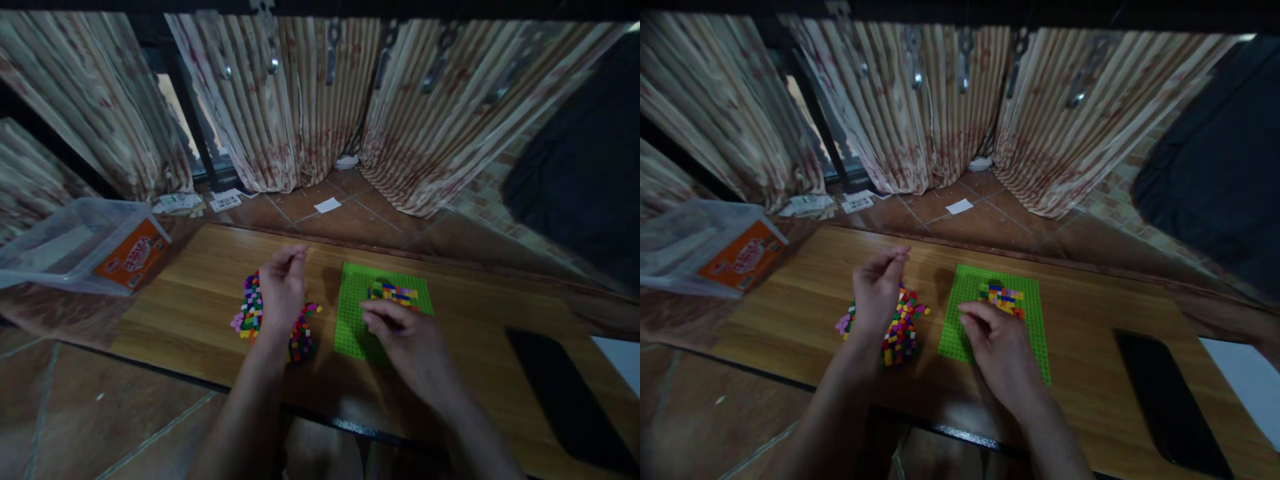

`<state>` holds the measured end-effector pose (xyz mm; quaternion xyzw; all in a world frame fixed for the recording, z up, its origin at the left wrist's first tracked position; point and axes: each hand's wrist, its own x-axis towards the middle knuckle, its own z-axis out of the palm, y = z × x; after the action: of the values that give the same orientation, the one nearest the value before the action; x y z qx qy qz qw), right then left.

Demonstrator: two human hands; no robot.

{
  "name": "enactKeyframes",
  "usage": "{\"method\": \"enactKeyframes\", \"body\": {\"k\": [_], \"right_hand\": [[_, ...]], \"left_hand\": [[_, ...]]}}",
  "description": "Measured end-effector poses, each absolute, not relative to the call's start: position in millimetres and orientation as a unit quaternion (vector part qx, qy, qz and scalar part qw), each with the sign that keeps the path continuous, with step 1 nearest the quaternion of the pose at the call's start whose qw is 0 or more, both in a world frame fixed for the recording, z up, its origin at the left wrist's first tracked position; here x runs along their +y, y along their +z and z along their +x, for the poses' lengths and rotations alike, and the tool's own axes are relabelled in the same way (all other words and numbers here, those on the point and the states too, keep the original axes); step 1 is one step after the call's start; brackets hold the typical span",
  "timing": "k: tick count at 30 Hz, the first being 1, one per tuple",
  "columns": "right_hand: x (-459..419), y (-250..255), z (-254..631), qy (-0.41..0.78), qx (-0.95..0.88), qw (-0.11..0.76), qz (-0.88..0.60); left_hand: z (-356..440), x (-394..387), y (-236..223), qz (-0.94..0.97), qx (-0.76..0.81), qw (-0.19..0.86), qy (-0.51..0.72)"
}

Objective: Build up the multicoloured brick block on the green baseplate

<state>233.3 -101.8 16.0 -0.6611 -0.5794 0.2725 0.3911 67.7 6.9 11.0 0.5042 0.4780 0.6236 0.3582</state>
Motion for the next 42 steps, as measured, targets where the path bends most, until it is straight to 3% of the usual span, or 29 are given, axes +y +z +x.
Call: {"method": "enactKeyframes", "body": {"k": [9, 15, 28, 42], "right_hand": [[-94, -21, 178, 0.247, -0.688, 0.314, -0.605], [-77, -30, 158, 0.234, -0.69, 0.323, -0.604], [-70, -26, 159, 0.204, -0.723, 0.23, -0.619], [-74, -25, 163, 0.186, -0.738, 0.204, -0.616]], "left_hand": [[49, 10, 19, 0.338, 0.455, 0.495, 0.659], [44, 10, 21, 0.331, 0.458, 0.503, 0.654], [35, 12, 19, 0.338, 0.466, 0.502, 0.646], [37, 11, 20, 0.341, 0.482, 0.504, 0.631]]}}
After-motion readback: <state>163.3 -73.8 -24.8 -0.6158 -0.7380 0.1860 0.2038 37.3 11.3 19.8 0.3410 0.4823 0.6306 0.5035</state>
